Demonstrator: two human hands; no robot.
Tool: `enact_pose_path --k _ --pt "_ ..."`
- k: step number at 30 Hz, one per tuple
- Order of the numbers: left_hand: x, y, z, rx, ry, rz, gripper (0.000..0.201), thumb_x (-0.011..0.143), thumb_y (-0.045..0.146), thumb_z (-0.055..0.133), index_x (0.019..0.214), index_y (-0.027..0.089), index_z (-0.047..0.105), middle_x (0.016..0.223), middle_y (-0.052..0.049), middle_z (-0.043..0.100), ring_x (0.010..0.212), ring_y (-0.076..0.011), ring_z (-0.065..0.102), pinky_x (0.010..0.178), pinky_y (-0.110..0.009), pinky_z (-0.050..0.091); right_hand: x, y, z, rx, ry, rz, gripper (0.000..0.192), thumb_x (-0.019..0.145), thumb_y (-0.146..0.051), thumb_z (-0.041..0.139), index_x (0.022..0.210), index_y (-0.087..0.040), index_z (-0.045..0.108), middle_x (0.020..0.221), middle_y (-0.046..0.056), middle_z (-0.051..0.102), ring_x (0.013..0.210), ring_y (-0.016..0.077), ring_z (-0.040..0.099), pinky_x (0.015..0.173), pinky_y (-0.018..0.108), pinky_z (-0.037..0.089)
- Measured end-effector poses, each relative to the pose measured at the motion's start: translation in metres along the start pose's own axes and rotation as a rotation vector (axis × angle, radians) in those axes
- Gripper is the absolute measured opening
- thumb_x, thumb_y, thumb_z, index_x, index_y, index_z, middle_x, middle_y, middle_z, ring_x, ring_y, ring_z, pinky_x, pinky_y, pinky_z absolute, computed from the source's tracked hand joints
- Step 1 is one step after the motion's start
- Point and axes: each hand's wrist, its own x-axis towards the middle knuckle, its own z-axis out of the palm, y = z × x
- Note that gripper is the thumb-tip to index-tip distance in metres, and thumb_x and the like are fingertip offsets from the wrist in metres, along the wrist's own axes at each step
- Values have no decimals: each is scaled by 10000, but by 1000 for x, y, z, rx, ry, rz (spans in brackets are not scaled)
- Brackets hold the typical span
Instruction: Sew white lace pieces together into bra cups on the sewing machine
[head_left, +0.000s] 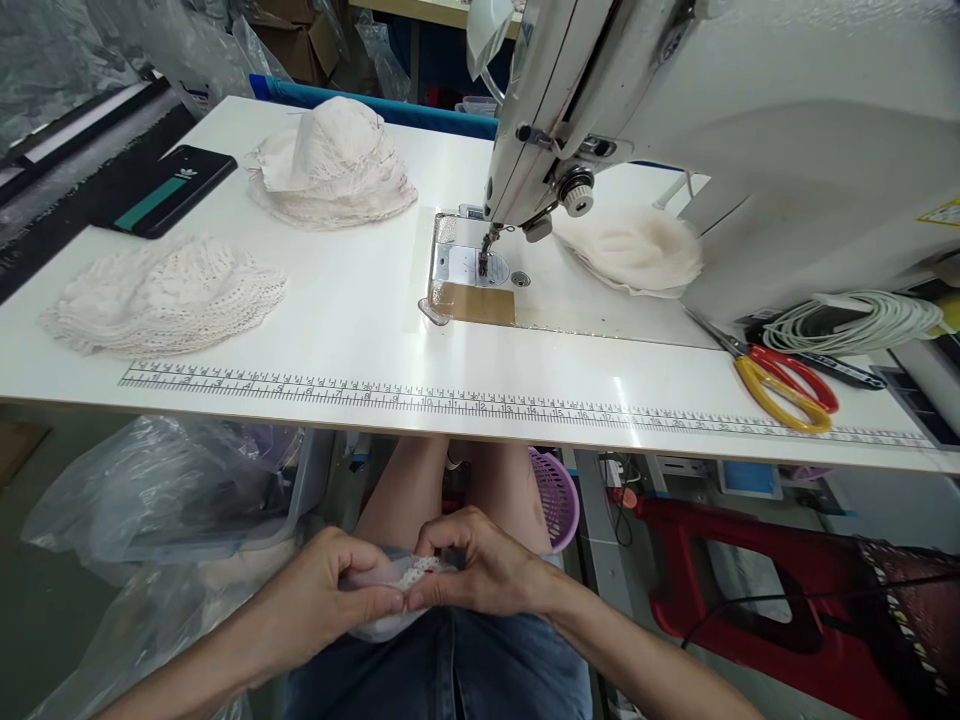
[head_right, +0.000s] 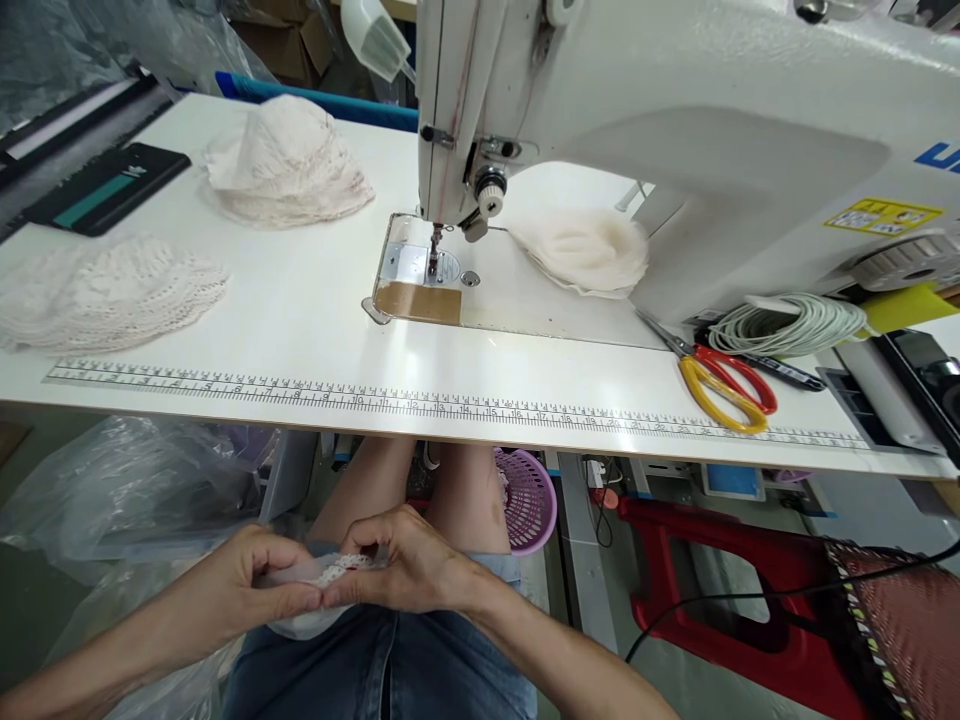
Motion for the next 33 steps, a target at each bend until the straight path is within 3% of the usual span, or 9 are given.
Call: enact_pose_path --k 11,18,26,33 --pt "5 8 -3 -24 -49 -25 354 714 364 611 499 180 399 509 75 238 496 -80 208 461 -245 112 -1 6 -8 178 -44 102 387 628 -464 756 699 -130 572 605 -49 487 562 63 388 489 165 298" --pt "-2 2 -11 -132 -121 -83 209 692 316 628 697 119 699 523 32 477 515 -94 341 491 -216 202 -10 14 -21 344 -77 199 350 589 -400 796 719 -139 603 704 -21 579 637 90 511 594 198 408" --pt "-3 4 -10 -161 -155 -59 229 710 309 634 803 133 748 612 -14 633 554 -111 457 515 -195 277 -10 27 -23 404 -106 220 334 596 -365 799 730 -132 602 729 -10 612 643 93 552 627 216 439" --pt "-6 2 -13 -185 -175 -41 199 703 263 629 797 127 739 627 -9 652 588 -119 512 547 -187 318 -9 29 -22 408 -110 204 299 611 -322 798 726 -126 604 726 -11 615 636 82 547 610 199 434"
